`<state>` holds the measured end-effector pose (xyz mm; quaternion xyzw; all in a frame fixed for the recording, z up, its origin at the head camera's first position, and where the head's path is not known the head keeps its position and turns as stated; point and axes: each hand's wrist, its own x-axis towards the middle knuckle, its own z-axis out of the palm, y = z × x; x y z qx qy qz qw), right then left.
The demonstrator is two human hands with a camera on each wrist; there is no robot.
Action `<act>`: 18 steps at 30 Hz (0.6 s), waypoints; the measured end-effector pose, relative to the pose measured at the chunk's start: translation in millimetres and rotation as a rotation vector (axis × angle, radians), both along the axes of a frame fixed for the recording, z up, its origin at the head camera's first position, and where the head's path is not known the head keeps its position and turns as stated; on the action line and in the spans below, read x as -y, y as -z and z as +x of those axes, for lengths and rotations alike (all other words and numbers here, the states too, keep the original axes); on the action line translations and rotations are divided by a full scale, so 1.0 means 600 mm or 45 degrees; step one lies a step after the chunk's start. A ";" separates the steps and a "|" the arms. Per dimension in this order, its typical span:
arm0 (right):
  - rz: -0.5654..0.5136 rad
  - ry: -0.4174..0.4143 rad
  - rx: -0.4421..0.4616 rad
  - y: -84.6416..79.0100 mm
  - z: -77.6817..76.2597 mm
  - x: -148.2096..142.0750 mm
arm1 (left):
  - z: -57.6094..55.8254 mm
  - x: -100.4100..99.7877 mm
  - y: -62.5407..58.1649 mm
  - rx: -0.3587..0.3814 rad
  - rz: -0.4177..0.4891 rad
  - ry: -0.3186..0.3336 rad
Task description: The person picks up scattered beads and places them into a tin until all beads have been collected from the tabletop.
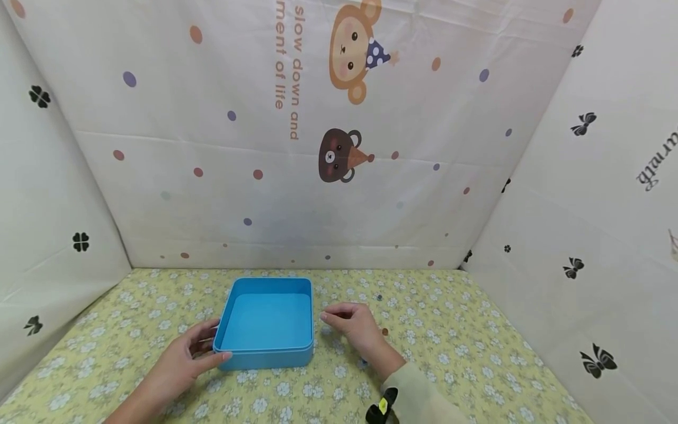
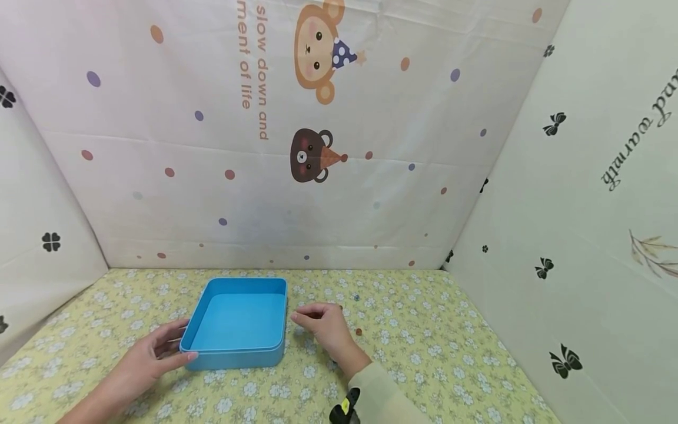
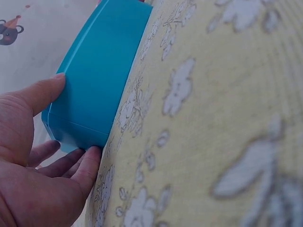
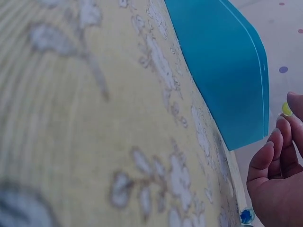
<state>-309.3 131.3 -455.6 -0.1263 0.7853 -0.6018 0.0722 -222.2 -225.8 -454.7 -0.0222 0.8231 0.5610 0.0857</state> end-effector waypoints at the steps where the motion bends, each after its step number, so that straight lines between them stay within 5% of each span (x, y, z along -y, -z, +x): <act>1: 0.001 -0.002 -0.004 0.000 0.000 0.001 | 0.000 0.000 -0.001 -0.002 -0.004 0.002; 18: -0.063 -0.010 -0.047 -0.010 0.001 0.016 | -0.002 0.001 0.001 -0.009 -0.005 0.024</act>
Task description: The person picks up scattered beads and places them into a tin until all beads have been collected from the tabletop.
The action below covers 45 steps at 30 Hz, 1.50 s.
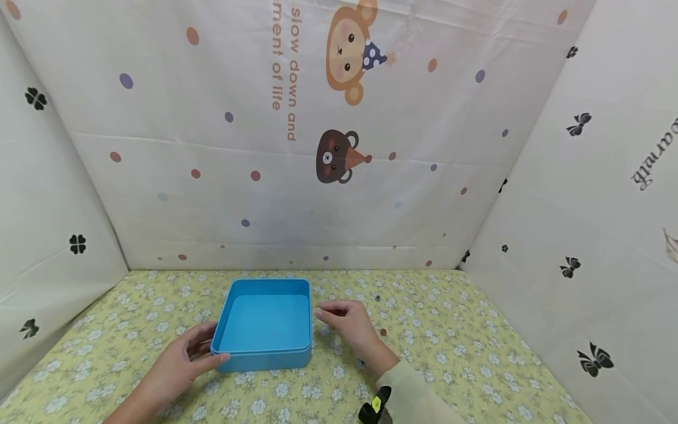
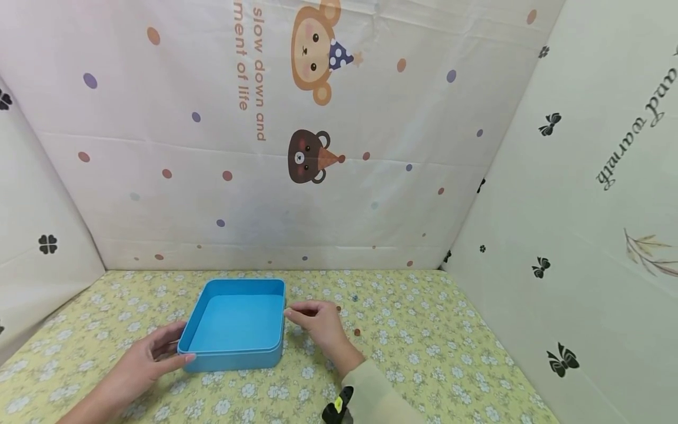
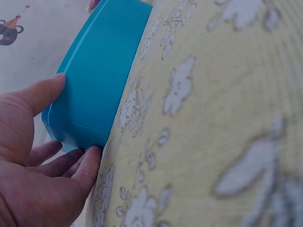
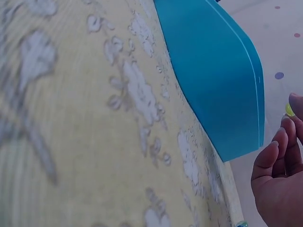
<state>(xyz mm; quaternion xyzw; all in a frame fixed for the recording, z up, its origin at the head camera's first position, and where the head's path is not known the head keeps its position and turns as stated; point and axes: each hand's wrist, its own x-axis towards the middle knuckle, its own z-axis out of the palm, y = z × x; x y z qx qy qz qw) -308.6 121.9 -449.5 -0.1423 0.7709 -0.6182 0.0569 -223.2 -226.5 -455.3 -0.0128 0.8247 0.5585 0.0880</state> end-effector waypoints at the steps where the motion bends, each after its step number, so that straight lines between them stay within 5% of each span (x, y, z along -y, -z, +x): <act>1: 0.000 0.000 0.002 0.000 0.000 0.001 | 0.000 0.000 0.001 0.002 0.002 0.002; 45: 0.059 -0.061 -0.097 -0.050 -0.011 0.085 | 0.005 -0.001 -0.003 0.032 -0.003 0.003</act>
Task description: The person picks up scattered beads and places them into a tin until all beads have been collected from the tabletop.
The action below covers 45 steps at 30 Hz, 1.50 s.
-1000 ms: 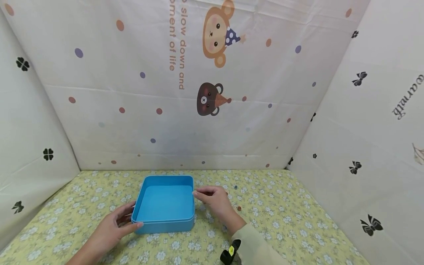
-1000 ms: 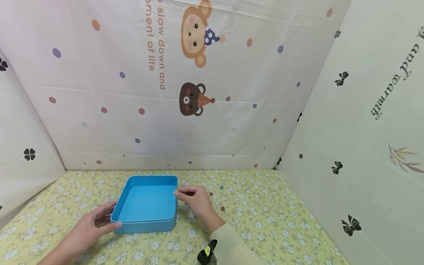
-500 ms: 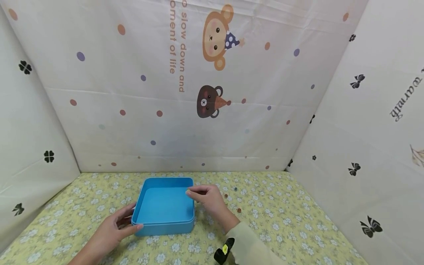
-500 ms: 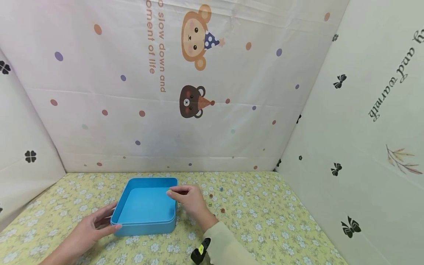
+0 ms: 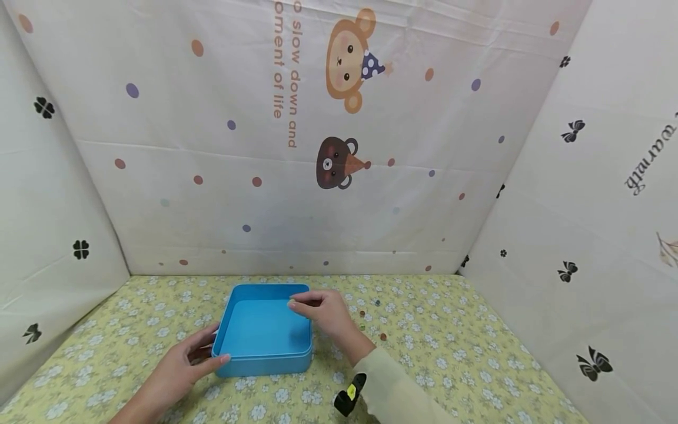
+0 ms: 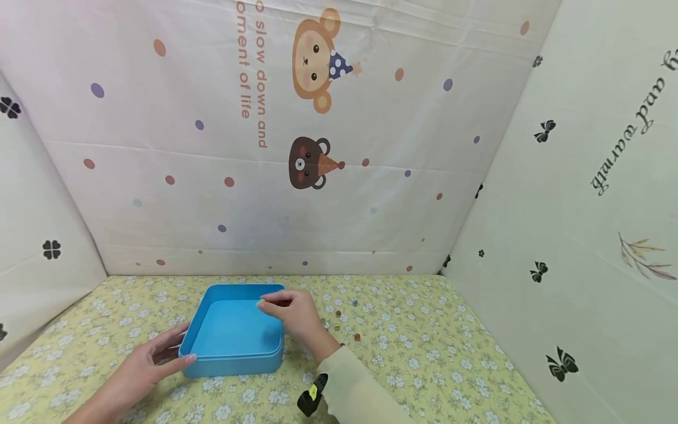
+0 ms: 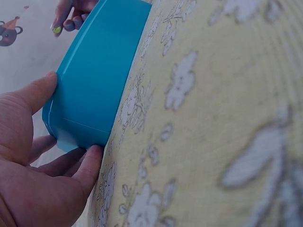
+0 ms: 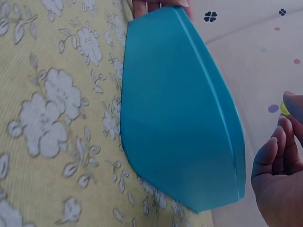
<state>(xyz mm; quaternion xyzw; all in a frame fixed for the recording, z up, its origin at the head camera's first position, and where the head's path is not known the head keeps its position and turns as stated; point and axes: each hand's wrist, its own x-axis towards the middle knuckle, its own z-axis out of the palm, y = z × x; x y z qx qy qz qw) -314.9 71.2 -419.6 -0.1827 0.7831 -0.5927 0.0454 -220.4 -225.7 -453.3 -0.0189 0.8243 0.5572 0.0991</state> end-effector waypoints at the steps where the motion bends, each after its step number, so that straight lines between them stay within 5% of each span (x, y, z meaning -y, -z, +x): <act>1: 0.006 -0.003 -0.005 -0.001 -0.001 0.002 | 0.000 0.000 0.000 0.002 0.003 -0.001; 45: 0.100 -0.039 0.026 -0.003 -0.007 0.110 | 0.000 -0.001 0.003 -0.030 0.017 -0.012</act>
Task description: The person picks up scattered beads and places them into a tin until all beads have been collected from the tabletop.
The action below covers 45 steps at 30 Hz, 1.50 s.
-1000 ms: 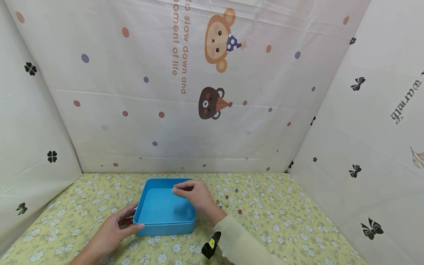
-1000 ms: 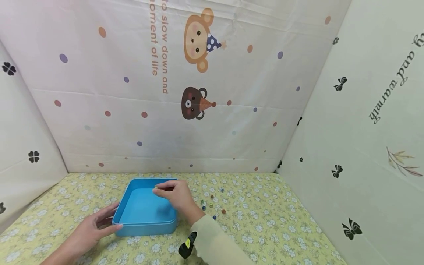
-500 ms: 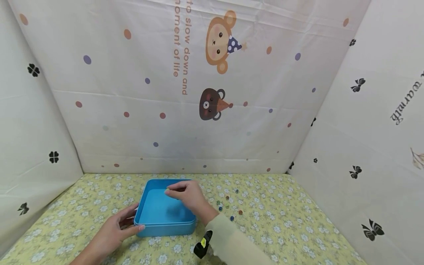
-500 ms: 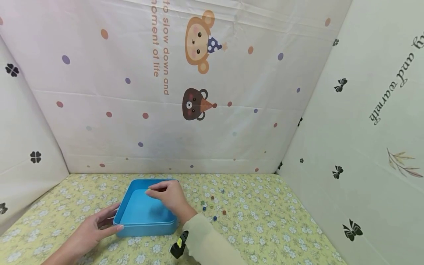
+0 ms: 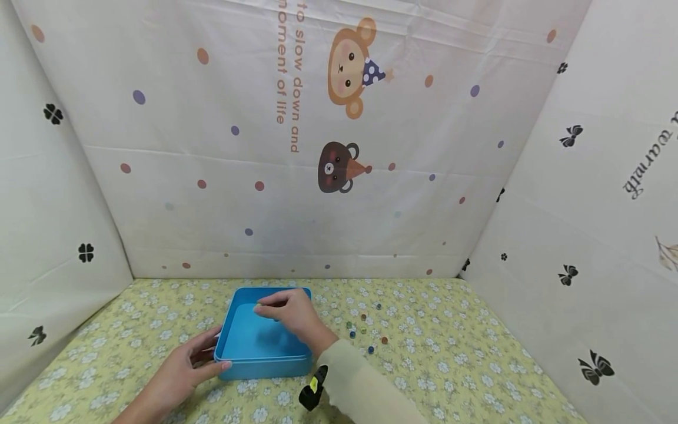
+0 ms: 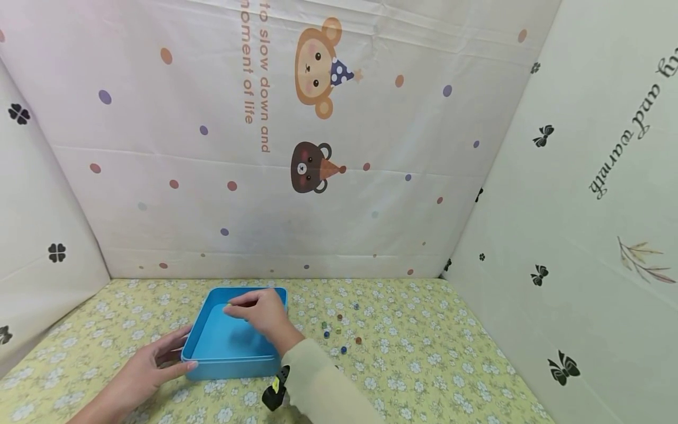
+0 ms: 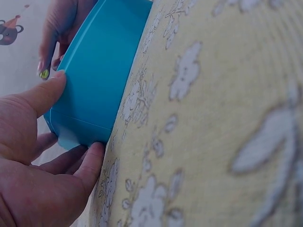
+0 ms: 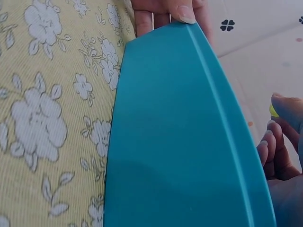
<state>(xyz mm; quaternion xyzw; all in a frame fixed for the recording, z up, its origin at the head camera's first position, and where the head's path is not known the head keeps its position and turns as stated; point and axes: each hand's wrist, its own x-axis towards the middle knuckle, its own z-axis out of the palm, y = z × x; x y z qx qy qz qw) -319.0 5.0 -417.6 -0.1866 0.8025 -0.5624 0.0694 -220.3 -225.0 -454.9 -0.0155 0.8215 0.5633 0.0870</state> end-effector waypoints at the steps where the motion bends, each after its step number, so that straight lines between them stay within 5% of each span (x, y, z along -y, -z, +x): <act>1: 0.005 0.003 0.000 0.001 -0.001 0.003 | 0.000 0.000 0.000 -0.003 -0.006 0.000; 45: 0.297 0.100 0.063 0.026 -0.019 0.063 | -0.001 0.006 0.000 0.017 0.024 0.020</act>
